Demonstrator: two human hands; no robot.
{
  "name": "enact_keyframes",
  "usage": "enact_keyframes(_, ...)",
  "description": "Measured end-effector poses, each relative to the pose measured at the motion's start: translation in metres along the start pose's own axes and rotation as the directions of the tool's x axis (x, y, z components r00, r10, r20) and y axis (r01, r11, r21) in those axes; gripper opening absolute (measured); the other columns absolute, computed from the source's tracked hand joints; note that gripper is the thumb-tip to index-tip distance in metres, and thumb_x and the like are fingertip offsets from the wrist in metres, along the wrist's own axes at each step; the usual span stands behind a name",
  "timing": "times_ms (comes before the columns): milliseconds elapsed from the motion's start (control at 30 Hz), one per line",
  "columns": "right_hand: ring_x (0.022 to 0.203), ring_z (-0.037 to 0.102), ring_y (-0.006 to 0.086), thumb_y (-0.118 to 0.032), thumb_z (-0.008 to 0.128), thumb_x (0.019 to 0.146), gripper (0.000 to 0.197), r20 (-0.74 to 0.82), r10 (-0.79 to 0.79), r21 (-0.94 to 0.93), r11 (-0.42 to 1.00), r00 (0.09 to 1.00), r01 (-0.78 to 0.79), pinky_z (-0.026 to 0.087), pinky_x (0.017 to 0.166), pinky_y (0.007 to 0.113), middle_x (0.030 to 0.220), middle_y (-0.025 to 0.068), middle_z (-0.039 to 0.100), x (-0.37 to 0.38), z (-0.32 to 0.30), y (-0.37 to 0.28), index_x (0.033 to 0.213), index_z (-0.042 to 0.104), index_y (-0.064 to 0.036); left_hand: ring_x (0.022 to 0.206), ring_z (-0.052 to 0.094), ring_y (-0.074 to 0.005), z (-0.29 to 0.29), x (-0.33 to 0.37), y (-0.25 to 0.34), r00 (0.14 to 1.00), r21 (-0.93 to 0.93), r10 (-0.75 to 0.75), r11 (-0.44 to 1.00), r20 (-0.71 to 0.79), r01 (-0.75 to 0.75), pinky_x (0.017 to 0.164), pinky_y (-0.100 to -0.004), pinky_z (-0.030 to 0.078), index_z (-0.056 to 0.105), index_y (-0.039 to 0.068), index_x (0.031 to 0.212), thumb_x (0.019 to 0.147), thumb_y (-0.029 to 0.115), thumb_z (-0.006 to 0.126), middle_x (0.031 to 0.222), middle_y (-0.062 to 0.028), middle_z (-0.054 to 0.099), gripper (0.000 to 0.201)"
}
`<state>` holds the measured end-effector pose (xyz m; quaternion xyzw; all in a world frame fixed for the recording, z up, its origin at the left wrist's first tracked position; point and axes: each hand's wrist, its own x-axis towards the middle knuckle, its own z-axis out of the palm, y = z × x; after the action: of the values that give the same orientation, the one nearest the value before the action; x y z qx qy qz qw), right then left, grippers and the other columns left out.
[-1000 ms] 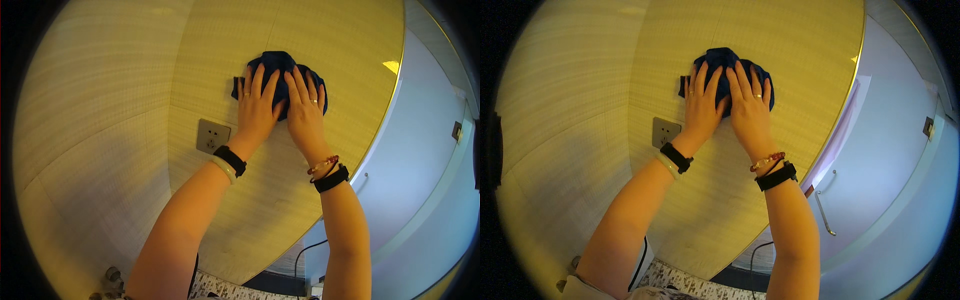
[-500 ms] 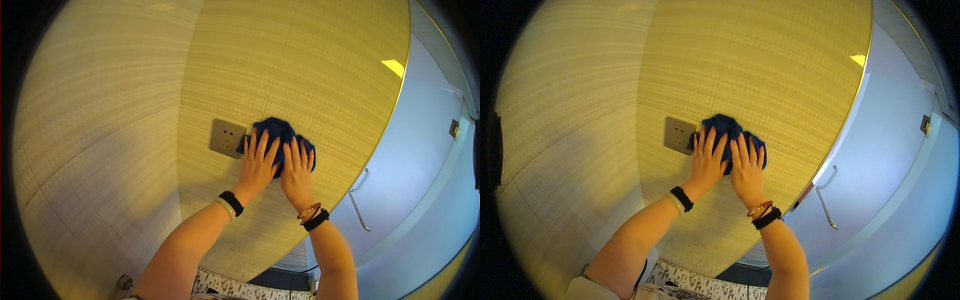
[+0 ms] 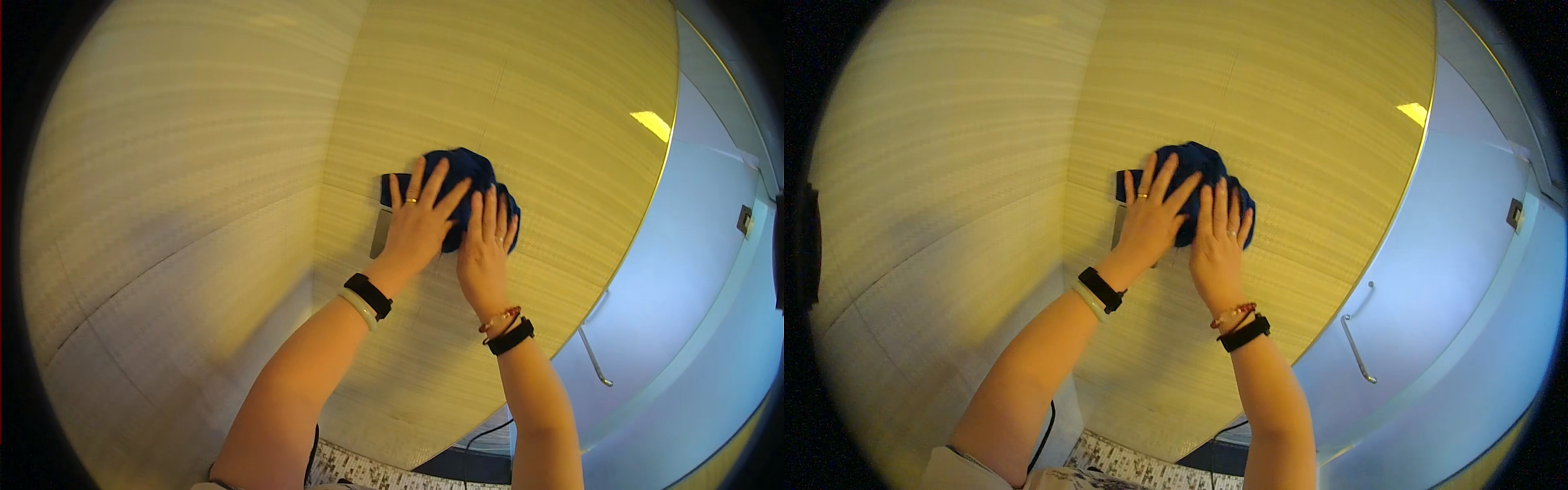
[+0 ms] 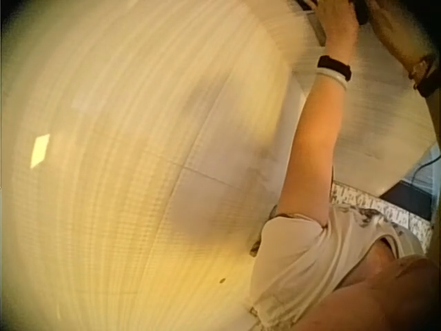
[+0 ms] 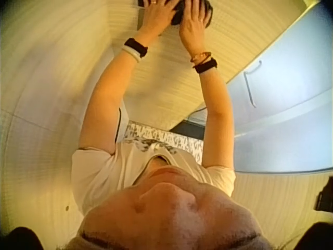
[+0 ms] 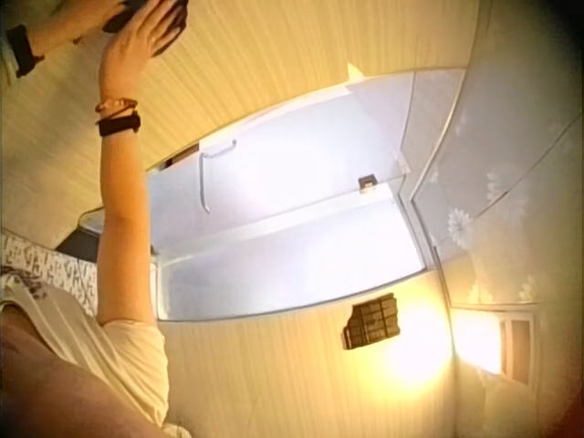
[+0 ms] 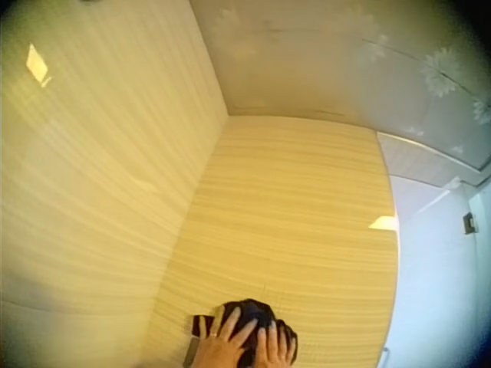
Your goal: The recorder is using a blue cloth to wipe and clean a tiled bathroom wall.
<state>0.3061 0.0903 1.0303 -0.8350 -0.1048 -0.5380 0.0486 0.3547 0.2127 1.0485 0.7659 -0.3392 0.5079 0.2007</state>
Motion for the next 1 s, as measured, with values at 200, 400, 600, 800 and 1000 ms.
enact_keyframes(200, 0.135, 0.024, 0.0337, -0.003, 0.044, 0.085, 0.056, -0.012, -0.185, 0.007, 0.983, 0.983, 0.185, 0.014, 0.109, 0.053, 0.147, 0.0143, 0.025, 0.034, 0.019, -0.021, 0.139, 0.030, -0.0049, 0.136, 0.015, -0.0402, 0.000, -0.007, -0.037, 0.974, -0.017, -0.154, 0.988, -0.167, 0.153, 0.105, -0.0630, 0.016, 0.042, 0.019, 0.135, 0.076, 0.011, 0.068, 0.146, -0.0145, 0.022, 0.065)
enact_keyframes(400, 0.133, 0.028, 0.0310, -0.002, 0.045, 0.083, 0.055, -0.062, -0.329, -0.030, 0.944, 0.942, 0.328, 0.017, 0.110, 0.050, 0.146, 0.0105, 0.029, 0.065, 0.105, -0.059, 0.137, 0.036, -0.0080, 0.133, 0.021, -0.0425, 0.023, -0.027, -0.135, 0.933, -0.080, -0.175, 0.984, -0.314, 0.158, 0.106, -0.0526, 0.024, 0.038, 0.012, 0.136, 0.078, 0.005, 0.064, 0.145, -0.0180, 0.023, 0.063)
enact_keyframes(600, 0.133, 0.030, 0.0282, -0.004, 0.051, 0.082, 0.056, -0.020, -0.410, -0.061, 0.911, 0.912, 0.409, 0.019, 0.110, 0.047, 0.145, 0.0058, 0.033, 0.074, 0.162, -0.067, 0.135, 0.041, -0.0140, 0.131, 0.025, -0.0417, 0.069, -0.052, -0.181, 0.899, -0.213, -0.268, 0.956, -0.346, 0.203, 0.106, -0.0458, 0.028, 0.037, 0.008, 0.136, 0.078, 0.003, 0.064, 0.146, -0.0194, 0.021, 0.064)
enact_keyframes(800, 0.131, 0.034, 0.0250, -0.006, 0.055, 0.080, 0.056, 0.126, -0.467, -0.063, 0.877, 0.875, 0.477, 0.023, 0.110, 0.043, 0.143, 0.0023, 0.036, 0.078, 0.157, -0.047, 0.133, 0.044, -0.0194, 0.131, 0.024, -0.0427, 0.091, -0.059, -0.185, 0.895, -0.255, -0.310, 0.938, -0.320, 0.234, 0.107, -0.0473, 0.025, 0.037, 0.009, 0.135, 0.076, 0.008, 0.068, 0.146, -0.0197, 0.020, 0.067)
enact_keyframes(1000, 0.130, 0.036, 0.0245, -0.006, 0.054, 0.081, 0.053, 0.089, -0.427, -0.026, 0.902, 0.900, 0.430, 0.026, 0.109, 0.042, 0.141, 0.0030, 0.038, 0.062, 0.172, -0.031, 0.131, 0.046, -0.0181, 0.133, 0.020, -0.0451, 0.092, -0.056, -0.189, 0.940, -0.231, -0.231, 0.957, -0.249, 0.174, 0.107, -0.0494, 0.025, 0.039, 0.010, 0.134, 0.070, 0.013, 0.075, 0.146, -0.0204, 0.020, 0.074)
